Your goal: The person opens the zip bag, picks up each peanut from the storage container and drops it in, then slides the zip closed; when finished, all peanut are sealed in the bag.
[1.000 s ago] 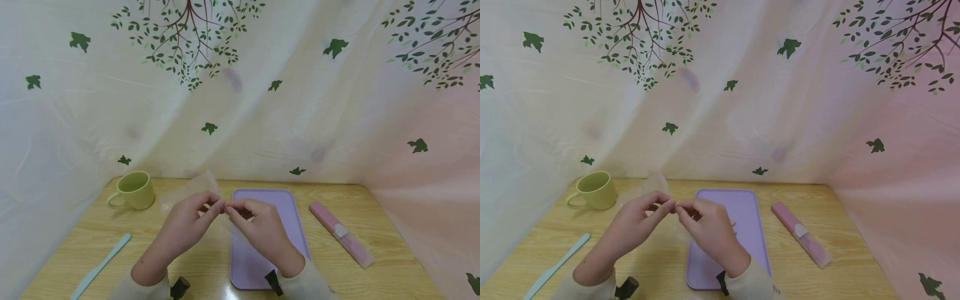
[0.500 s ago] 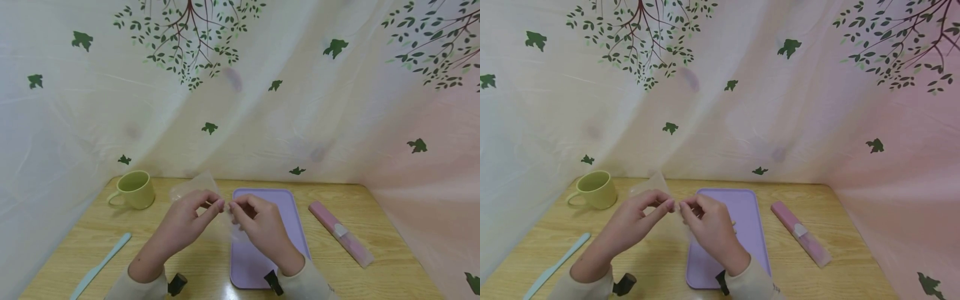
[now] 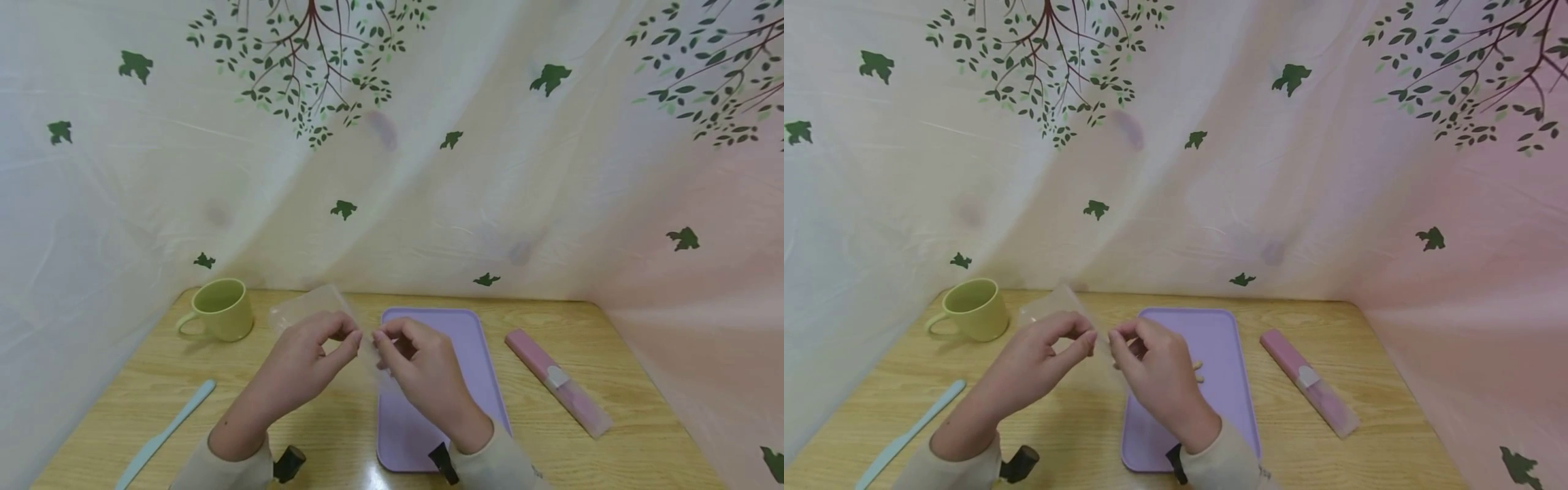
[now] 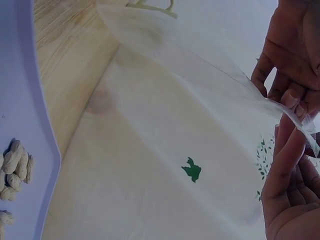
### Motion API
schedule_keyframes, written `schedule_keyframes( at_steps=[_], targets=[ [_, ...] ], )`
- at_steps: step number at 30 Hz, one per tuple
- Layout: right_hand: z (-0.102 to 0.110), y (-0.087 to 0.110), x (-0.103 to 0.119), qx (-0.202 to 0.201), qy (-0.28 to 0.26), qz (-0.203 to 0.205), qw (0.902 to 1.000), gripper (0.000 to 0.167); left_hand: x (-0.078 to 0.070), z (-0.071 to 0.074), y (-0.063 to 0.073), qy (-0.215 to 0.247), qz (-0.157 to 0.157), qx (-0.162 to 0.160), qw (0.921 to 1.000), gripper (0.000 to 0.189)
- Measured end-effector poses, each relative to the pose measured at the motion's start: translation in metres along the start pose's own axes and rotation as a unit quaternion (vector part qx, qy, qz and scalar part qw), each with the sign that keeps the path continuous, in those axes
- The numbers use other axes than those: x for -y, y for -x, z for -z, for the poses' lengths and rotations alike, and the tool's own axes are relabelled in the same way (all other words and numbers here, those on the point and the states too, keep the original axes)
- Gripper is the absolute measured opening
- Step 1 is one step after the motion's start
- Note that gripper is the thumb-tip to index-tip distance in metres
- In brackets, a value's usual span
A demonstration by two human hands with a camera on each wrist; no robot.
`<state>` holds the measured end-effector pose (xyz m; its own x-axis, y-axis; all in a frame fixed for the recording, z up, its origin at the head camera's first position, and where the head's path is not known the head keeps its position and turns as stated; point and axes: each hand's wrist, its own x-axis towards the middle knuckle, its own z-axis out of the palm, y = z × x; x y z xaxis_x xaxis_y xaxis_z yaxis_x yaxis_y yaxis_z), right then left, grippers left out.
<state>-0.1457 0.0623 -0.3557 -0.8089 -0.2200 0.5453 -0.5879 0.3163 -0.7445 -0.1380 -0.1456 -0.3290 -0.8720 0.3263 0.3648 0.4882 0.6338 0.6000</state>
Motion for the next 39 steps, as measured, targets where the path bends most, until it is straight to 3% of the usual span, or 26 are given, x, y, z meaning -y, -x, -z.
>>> schedule_keyframes(
  at_steps=[8, 12, 20, 25, 29, 34, 39],
  targets=[
    [0.015, -0.009, -0.009, -0.035, 0.006, -0.113, 0.9930, 0.010, -0.002, 0.002, 0.001, 0.019, 0.011, 0.031, 0.9993, 0.014],
    [0.019, -0.010, -0.013, -0.040, 0.008, -0.126, 0.9911, 0.013, -0.004, 0.002, 0.001, 0.026, 0.019, 0.051, 0.9982, 0.017],
    [0.028, -0.014, -0.022, -0.054, 0.048, -0.134, 0.9884, 0.016, -0.001, 0.002, 0.003, 0.030, -0.006, 0.085, 0.9959, 0.022],
    [0.038, -0.017, -0.029, -0.064, 0.052, -0.175, 0.9811, 0.021, 0.000, 0.007, 0.004, 0.013, -0.019, 0.099, 0.9948, 0.023],
    [0.044, -0.018, -0.032, -0.069, 0.052, -0.201, 0.9758, 0.022, 0.000, 0.012, 0.005, -0.007, 0.000, 0.105, 0.9945, 0.022],
    [0.044, -0.015, -0.029, -0.049, 0.041, -0.200, 0.9776, 0.014, 0.000, 0.014, 0.004, -0.020, 0.048, 0.085, 0.9950, 0.019],
    [0.039, -0.012, -0.020, -0.006, 0.054, -0.173, 0.9835, 0.010, -0.001, 0.009, 0.002, -0.039, 0.063, 0.019, 0.9971, 0.014]
  ],
)
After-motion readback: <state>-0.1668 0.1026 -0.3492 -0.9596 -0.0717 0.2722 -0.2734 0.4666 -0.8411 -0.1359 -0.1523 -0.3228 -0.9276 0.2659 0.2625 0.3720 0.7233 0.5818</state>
